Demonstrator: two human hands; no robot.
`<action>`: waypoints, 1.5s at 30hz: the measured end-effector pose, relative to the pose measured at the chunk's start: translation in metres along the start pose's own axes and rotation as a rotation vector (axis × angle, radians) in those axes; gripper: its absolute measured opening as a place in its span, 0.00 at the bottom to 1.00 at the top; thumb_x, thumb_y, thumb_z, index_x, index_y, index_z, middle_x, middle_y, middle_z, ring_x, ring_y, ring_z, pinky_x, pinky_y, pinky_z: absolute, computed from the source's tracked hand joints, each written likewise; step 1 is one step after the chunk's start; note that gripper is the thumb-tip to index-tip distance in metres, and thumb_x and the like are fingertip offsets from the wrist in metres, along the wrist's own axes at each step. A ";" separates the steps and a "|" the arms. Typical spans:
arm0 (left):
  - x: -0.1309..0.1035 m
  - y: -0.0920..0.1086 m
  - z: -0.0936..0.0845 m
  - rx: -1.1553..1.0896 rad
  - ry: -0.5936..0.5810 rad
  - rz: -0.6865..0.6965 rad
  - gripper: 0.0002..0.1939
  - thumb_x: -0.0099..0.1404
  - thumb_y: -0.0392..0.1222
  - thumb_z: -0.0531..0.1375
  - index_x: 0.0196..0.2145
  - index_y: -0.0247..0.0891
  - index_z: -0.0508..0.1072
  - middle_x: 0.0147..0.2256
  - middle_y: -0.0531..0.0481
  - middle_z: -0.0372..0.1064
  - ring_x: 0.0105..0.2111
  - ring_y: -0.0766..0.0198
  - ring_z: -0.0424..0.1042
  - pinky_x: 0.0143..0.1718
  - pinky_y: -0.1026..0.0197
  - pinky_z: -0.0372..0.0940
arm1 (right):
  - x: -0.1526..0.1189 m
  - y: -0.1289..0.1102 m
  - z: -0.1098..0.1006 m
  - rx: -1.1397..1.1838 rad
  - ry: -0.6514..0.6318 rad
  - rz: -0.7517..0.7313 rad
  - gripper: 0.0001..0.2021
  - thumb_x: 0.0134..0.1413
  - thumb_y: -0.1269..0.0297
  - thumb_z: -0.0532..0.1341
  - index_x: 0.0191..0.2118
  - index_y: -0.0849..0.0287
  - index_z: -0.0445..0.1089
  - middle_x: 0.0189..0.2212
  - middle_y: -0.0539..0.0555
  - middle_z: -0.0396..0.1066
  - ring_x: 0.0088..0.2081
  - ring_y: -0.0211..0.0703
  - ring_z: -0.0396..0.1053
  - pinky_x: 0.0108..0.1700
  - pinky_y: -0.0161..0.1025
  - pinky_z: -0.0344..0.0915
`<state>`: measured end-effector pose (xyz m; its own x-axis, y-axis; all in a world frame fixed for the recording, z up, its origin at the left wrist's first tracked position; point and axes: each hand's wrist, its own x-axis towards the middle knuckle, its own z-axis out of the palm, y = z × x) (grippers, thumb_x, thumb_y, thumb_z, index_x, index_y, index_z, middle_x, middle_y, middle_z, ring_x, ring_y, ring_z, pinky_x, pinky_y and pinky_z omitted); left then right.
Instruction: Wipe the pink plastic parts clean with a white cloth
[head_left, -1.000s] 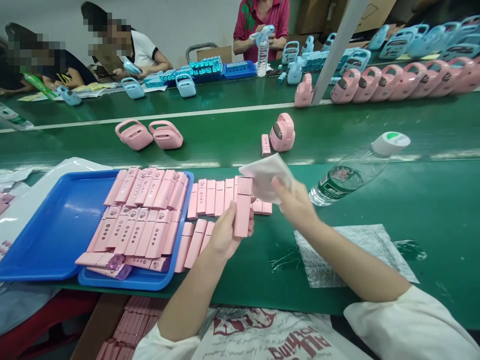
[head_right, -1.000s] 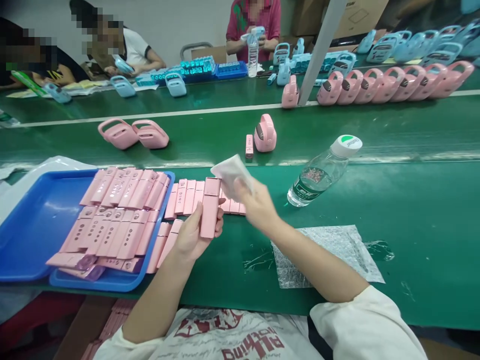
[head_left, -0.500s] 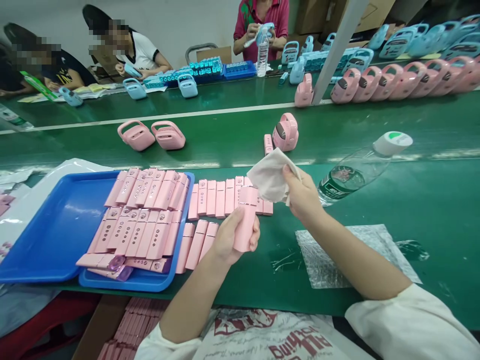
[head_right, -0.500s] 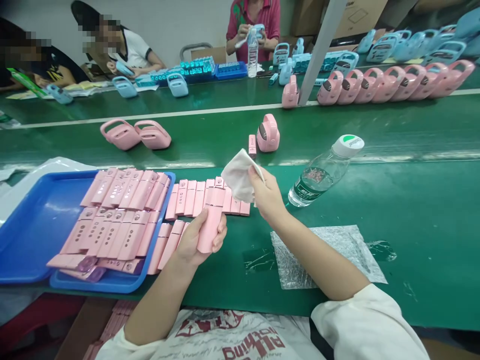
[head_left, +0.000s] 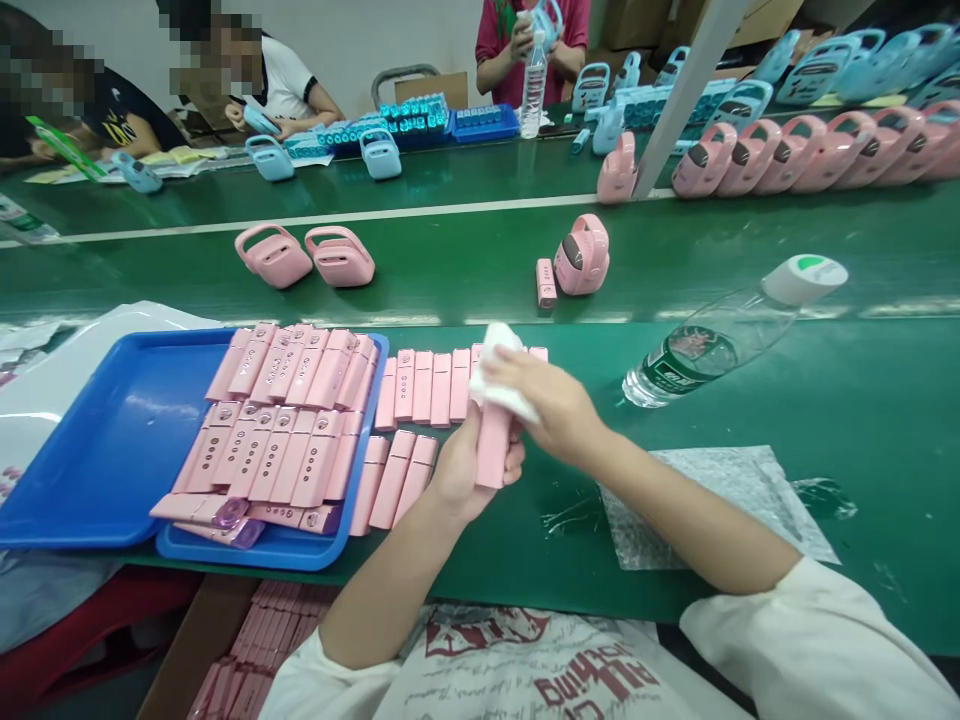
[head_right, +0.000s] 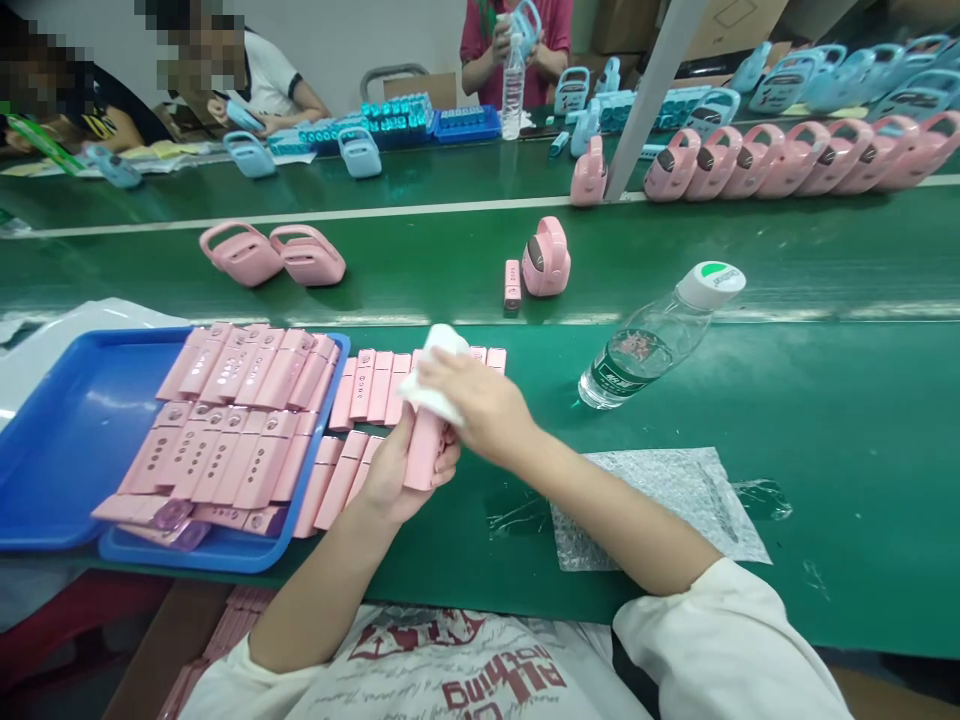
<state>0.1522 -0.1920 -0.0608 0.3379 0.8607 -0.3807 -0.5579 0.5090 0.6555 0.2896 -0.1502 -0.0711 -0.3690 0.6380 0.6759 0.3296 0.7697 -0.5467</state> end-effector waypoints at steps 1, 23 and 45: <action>-0.002 0.001 0.001 -0.042 -0.053 -0.021 0.21 0.62 0.59 0.57 0.32 0.34 0.69 0.26 0.52 0.62 0.18 0.72 0.58 0.14 0.68 0.52 | 0.004 0.007 -0.005 0.073 0.073 0.183 0.15 0.62 0.61 0.51 0.47 0.57 0.72 0.46 0.55 0.74 0.51 0.47 0.70 0.54 0.47 0.66; -0.043 0.032 -0.009 1.370 0.152 0.297 0.19 0.63 0.46 0.57 0.52 0.46 0.63 0.44 0.46 0.68 0.38 0.58 0.69 0.33 0.61 0.60 | 0.019 -0.003 -0.052 0.179 0.328 0.423 0.17 0.59 0.49 0.54 0.39 0.54 0.74 0.31 0.51 0.72 0.34 0.43 0.70 0.37 0.41 0.68; -0.026 0.039 0.004 1.688 0.167 0.189 0.24 0.51 0.46 0.64 0.08 0.38 0.57 0.12 0.52 0.47 0.16 0.66 0.52 0.23 0.63 0.45 | 0.023 -0.003 -0.072 -0.031 0.330 0.252 0.17 0.64 0.54 0.50 0.38 0.57 0.71 0.29 0.50 0.70 0.32 0.38 0.70 0.34 0.35 0.67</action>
<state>0.1252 -0.1945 -0.0228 0.2278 0.9509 -0.2094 0.8217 -0.0723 0.5653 0.3427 -0.1390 -0.0179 0.0234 0.7613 0.6480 0.4017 0.5864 -0.7034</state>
